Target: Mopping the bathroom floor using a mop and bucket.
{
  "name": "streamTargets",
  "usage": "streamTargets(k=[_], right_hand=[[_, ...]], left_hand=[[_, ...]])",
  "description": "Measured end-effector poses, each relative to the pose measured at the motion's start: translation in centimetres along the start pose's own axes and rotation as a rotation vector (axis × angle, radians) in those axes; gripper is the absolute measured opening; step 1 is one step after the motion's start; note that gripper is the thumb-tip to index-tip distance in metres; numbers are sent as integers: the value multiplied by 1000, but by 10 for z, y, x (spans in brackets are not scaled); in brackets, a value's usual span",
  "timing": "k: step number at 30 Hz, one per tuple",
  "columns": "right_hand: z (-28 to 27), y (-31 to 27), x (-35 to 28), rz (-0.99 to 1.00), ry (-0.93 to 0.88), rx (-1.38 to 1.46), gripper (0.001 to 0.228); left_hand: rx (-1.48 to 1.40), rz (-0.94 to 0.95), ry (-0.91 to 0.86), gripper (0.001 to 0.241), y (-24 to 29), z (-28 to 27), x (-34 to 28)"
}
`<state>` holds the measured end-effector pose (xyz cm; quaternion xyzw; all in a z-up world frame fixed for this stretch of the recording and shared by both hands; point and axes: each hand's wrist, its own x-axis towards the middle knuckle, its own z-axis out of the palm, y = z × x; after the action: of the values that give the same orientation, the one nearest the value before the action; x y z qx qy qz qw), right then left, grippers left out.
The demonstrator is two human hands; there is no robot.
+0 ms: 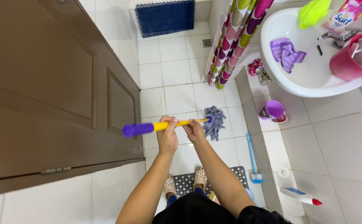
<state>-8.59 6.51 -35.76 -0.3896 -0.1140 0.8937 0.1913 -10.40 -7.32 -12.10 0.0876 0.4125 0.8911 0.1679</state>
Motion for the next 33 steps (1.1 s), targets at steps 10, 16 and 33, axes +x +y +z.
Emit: streamTargets(k=[10, 16, 33], right_hand=[[-36, -112, 0, 33, 9, -296, 50], [2, -67, 9, 123, -9, -840, 57], [202, 41, -2, -593, -540, -1627, 32]], left_hand=[[379, -125, -157, 21, -88, 0, 8], [648, -254, -80, 19, -39, -38, 48], [650, 205, 23, 25, 49, -50, 104]])
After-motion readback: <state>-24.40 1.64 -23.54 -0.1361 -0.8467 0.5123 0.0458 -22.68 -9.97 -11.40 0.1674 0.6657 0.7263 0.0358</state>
